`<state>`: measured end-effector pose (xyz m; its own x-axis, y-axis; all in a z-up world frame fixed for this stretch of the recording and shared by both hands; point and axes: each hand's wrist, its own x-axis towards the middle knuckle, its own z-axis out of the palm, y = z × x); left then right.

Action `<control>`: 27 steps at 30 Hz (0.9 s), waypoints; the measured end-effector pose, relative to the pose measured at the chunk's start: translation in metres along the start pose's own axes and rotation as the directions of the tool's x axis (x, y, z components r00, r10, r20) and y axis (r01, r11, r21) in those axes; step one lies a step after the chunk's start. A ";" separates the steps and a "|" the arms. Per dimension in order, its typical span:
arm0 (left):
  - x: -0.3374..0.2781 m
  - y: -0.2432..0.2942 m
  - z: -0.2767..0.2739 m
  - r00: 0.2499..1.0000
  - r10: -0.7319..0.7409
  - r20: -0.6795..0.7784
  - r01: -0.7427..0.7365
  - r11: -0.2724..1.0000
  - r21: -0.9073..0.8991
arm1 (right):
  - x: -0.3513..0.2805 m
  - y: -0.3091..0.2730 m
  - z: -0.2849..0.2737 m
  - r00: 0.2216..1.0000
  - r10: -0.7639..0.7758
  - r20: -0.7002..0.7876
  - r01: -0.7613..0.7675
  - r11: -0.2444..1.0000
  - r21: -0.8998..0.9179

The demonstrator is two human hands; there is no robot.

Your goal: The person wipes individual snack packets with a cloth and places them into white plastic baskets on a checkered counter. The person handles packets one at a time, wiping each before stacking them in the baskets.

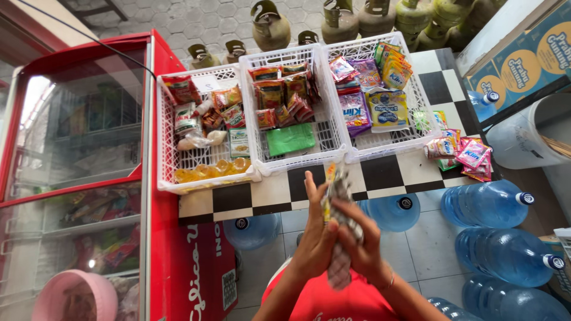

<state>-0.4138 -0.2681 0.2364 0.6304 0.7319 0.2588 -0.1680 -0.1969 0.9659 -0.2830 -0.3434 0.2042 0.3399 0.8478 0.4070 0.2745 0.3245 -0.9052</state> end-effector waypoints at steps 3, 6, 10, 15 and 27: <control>-0.008 -0.001 0.009 0.998 0.035 0.059 -0.025 0.987 -0.159 | 0.027 0.003 -0.002 0.984 0.153 -0.093 -0.136 0.977 0.165; -0.002 -0.001 0.008 0.995 0.093 0.038 -0.082 0.967 -0.243 | 0.032 0.008 0.008 0.959 0.252 -0.130 -0.204 0.933 0.297; 0.016 -0.004 -0.011 0.995 0.045 -0.086 -0.078 0.903 -0.423 | 0.004 0.002 0.030 0.988 -0.148 0.045 0.153 0.972 -0.178; 0.012 0.002 -0.002 0.999 0.049 -0.012 -0.050 0.937 -0.346 | 0.015 0.006 0.019 0.997 0.024 -0.072 -0.032 0.993 -0.112; 0.024 -0.006 -0.020 0.999 0.047 -0.020 -0.051 0.929 -0.366 | -0.009 0.011 0.022 0.988 -0.093 0.121 0.114 0.977 -0.182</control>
<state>-0.4129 -0.2360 0.2365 0.6069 0.7344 0.3040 -0.4659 0.0188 0.8846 -0.3023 -0.3381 0.1877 0.2019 0.8584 0.4715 0.4702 0.3374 -0.8155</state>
